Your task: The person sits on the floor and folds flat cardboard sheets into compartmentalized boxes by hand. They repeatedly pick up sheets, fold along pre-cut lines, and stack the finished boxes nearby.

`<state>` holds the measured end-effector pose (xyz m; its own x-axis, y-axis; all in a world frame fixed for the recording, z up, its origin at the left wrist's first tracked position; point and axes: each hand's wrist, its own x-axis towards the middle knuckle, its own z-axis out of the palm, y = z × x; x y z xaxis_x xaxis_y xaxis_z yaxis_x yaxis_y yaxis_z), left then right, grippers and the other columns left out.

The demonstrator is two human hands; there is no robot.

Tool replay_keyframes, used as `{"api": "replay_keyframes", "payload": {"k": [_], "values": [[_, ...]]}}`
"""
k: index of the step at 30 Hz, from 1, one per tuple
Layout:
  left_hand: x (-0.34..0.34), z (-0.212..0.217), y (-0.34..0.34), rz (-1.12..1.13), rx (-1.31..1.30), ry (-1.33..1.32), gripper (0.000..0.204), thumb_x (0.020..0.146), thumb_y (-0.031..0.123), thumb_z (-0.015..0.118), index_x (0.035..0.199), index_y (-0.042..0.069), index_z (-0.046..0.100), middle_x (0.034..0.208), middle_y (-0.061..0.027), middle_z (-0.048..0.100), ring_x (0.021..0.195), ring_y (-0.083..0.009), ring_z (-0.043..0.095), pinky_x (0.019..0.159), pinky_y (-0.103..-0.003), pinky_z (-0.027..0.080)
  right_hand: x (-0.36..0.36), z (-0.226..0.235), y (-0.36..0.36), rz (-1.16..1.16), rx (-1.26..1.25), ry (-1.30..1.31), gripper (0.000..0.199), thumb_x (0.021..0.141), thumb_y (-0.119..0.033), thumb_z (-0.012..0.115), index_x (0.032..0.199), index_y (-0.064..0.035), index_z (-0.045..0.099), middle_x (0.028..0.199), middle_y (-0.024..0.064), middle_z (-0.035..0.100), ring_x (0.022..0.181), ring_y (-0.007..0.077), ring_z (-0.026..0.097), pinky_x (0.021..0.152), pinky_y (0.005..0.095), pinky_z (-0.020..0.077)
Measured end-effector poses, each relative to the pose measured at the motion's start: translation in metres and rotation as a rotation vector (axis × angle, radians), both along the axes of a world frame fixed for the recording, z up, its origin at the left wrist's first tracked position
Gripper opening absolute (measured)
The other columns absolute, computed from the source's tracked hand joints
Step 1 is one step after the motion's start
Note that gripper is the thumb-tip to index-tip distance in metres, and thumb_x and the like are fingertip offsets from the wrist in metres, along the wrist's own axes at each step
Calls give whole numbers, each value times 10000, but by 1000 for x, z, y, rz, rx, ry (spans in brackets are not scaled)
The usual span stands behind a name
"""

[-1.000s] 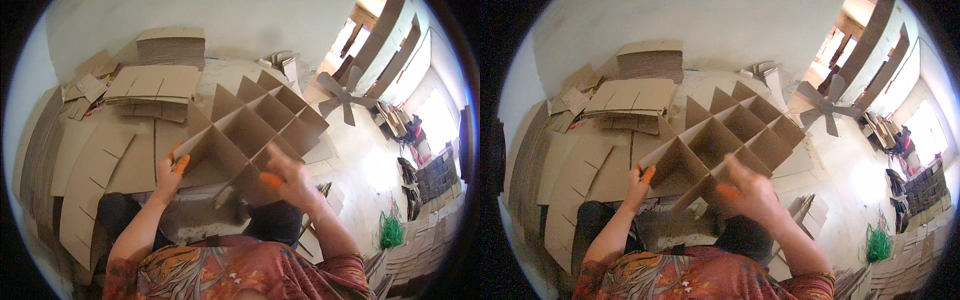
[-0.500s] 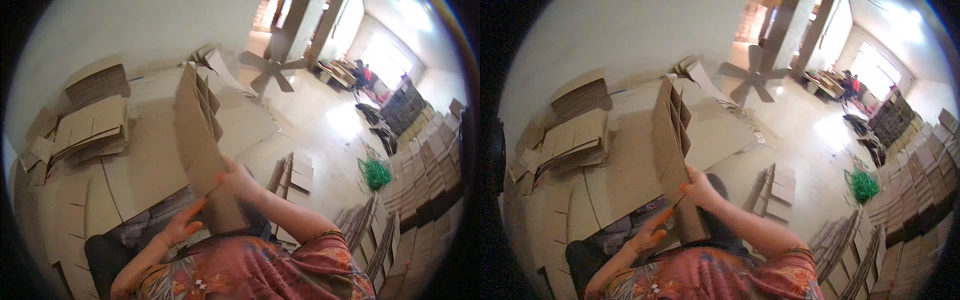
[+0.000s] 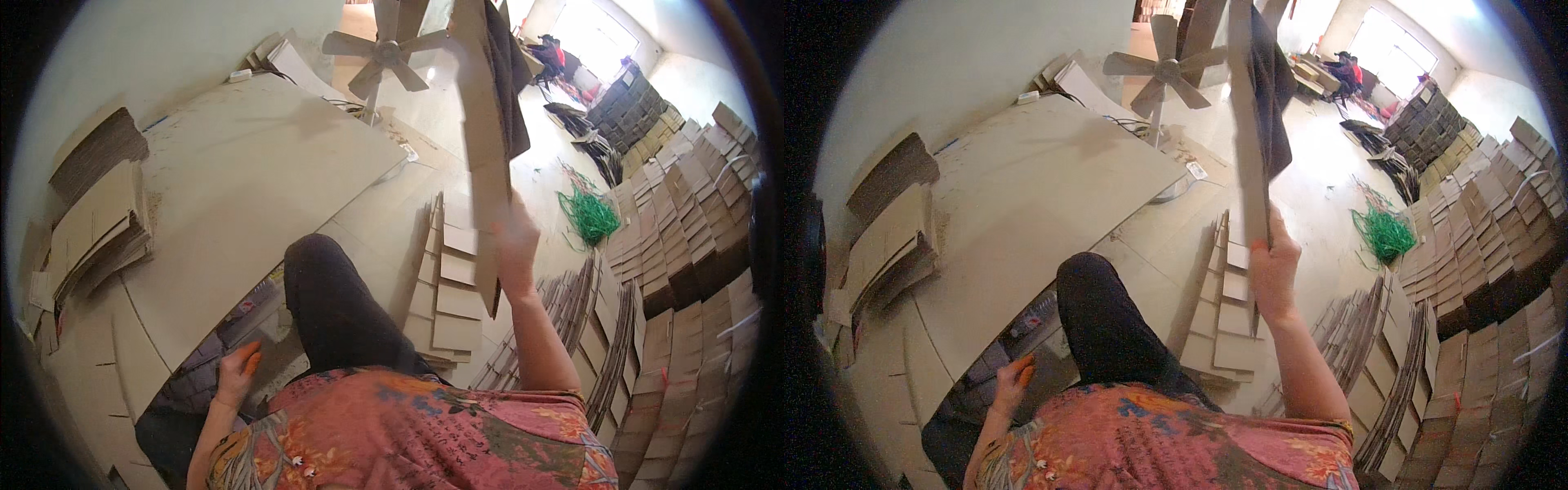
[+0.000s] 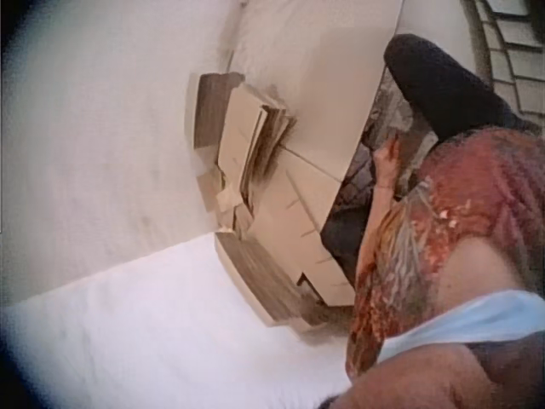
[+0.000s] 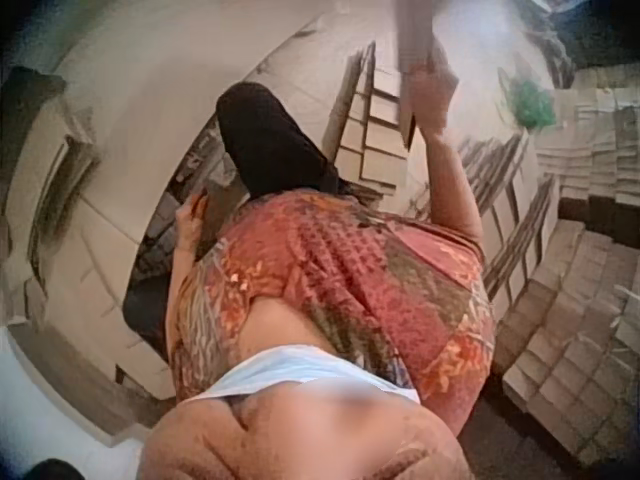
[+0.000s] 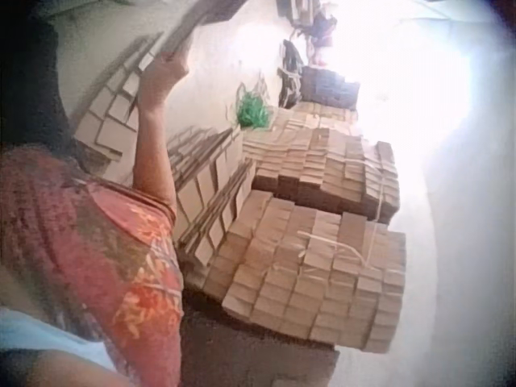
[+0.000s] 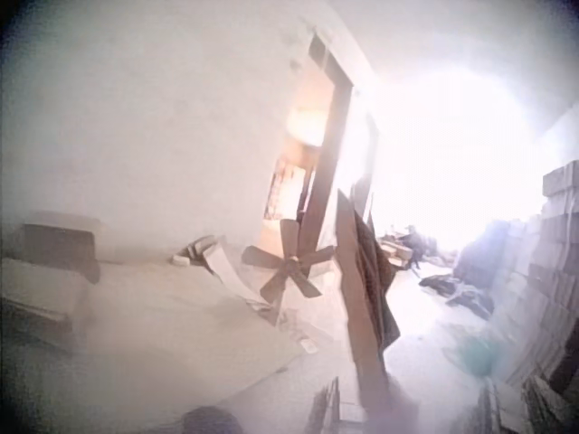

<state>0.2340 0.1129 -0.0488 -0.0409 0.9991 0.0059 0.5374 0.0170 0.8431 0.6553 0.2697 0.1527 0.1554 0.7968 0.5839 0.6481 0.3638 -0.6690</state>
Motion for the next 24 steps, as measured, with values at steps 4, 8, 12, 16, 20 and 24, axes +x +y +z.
{"api": "replay_keyframes", "payload": {"k": [4,8,12,16,20,24], "values": [[4,-11,1,18,66,94,218,845,98,624,1024,-24,648,914,-167,673,807,-231,653,705,-309,492,57,-90,26,-299,-119,-395,557,717,115,462,1270,51,449,1113,277,570,988,390,587,837,401,484],[-3,-27,-14,-10,-161,144,204,842,85,606,1014,-15,653,889,-176,670,776,-238,651,670,-314,490,91,-205,44,-505,-439,-775,541,747,-31,552,1280,-20,459,1266,225,500,1215,326,453,969,522,348],[-10,-51,-25,-136,-445,209,221,845,102,593,1036,4,647,876,-176,666,772,-253,652,656,-327,487,99,-322,46,-542,-762,-964,485,806,-94,523,1281,-37,444,1241,170,511,1134,332,499,957,599,327],[-66,-170,-66,-250,-398,86,244,853,137,592,1062,19,638,876,-169,661,775,-261,651,656,-338,491,95,-406,31,-352,-1245,-822,521,885,-220,514,1369,-98,365,1374,172,407,1257,360,394,1007,645,231],[-49,-174,-37,-287,-563,145,246,854,140,592,1063,20,638,880,-169,661,777,-262,651,658,-338,492,90,-389,21,-359,-1080,-489,701,849,-447,580,1402,-108,315,1441,142,332,1328,342,290,1033,646,185],[-2,-167,18,-337,-613,218,247,855,143,591,1064,20,638,883,-169,661,779,-263,651,660,-339,492,153,-398,6,-593,-1078,-282,871,770,-570,617,1429,-122,265,1464,130,298,1330,360,283,1028,644,207]]}}
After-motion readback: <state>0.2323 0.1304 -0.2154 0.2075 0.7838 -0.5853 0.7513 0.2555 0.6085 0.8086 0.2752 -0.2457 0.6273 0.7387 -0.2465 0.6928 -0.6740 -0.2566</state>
